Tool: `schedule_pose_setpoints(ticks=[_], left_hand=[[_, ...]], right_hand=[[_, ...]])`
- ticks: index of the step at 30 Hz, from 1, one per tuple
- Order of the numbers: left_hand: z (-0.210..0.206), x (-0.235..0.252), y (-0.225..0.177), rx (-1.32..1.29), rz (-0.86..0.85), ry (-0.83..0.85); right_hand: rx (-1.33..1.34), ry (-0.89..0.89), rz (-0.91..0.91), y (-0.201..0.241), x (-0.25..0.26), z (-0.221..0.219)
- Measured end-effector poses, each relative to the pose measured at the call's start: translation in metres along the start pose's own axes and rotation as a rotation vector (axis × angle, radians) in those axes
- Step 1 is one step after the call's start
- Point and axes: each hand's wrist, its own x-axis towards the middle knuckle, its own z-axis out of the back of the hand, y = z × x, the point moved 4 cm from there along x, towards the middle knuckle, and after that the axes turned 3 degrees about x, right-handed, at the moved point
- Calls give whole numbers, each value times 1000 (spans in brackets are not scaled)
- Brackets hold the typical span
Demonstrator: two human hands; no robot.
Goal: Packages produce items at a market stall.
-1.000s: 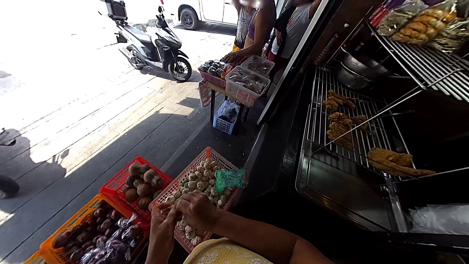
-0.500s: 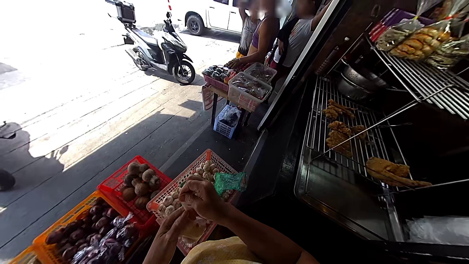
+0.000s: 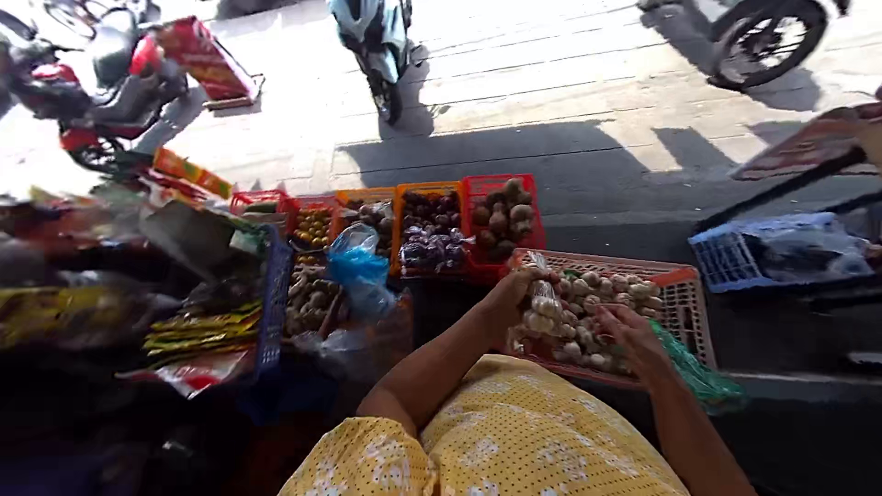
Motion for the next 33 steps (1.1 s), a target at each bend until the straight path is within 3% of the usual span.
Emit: schedule_pose_setpoints(ticks=[3, 6, 9, 13, 20, 27, 33], left_hand=[[67, -17, -11, -37, -101, -196], [142, -57, -2, -194, -67, -524], [212, -105, 29, -402, -88, -840], [273, -165, 78, -379, -48, -1010], [310, -213, 129, -253, 123, -1049], [332, -259, 157, -80, 39, -1139], [316, -326, 205, -193, -22, -1274]], right_hand=[[-330, 69, -60, -51, 9, 0], [-660, 254, -186, -88, 7, -9], [-761, 377, -251, -114, 2, -22], [-843, 319, -295, -115, 5, -36], [-886, 362, -396, -129, 23, -47], [-915, 324, -371, -143, 18, -56], [-1044, 501, -327, -146, 30, -51]])
